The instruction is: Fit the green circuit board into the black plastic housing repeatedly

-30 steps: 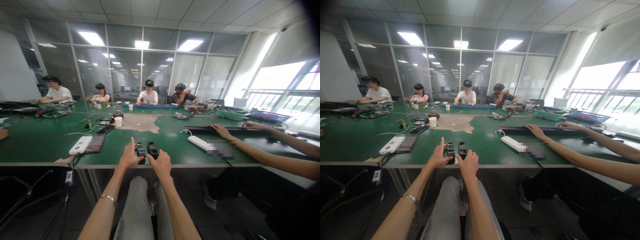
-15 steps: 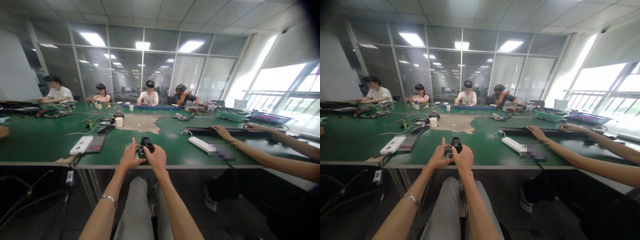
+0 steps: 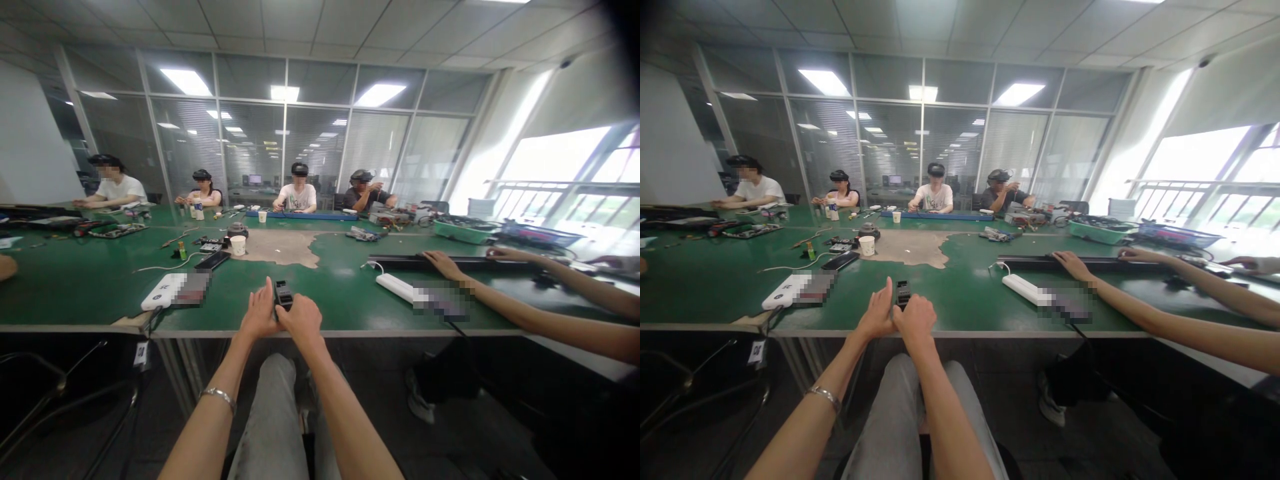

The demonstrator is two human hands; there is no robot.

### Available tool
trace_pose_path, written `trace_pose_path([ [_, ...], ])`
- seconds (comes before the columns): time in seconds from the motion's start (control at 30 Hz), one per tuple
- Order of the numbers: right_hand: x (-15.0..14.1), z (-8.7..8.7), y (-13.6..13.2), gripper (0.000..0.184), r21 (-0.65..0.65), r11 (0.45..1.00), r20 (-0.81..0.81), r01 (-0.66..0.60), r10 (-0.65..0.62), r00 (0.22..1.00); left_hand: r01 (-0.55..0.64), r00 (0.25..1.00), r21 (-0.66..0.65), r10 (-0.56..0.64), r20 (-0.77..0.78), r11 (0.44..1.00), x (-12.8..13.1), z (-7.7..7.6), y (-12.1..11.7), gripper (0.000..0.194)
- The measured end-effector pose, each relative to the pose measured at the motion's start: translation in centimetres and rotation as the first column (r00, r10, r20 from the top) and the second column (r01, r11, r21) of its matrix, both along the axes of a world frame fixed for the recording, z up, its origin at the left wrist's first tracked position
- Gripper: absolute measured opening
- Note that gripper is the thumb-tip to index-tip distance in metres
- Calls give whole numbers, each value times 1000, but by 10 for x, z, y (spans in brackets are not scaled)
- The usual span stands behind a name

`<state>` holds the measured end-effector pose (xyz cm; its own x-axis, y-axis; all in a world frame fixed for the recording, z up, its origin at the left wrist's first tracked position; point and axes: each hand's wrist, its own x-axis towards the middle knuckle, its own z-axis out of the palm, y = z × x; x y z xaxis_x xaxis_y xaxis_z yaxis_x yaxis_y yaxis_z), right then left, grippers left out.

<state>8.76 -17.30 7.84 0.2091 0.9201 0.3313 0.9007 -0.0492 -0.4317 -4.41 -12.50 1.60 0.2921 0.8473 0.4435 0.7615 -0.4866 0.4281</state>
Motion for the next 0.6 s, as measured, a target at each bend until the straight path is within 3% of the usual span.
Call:
trace_pose_path([
  [0.33, -1, -1, 5, 38, 7, 999, -13, 34, -34, 999, 15, 1000, -3, -15, -10, 1000, 0, 9, -8, 126],
  [0.6, 1, -6, 6, 36, 15, 999, -16, 48, -47, 999, 25, 1000, -1, -25, 18, 1000, 0, 7, -5, 128],
])
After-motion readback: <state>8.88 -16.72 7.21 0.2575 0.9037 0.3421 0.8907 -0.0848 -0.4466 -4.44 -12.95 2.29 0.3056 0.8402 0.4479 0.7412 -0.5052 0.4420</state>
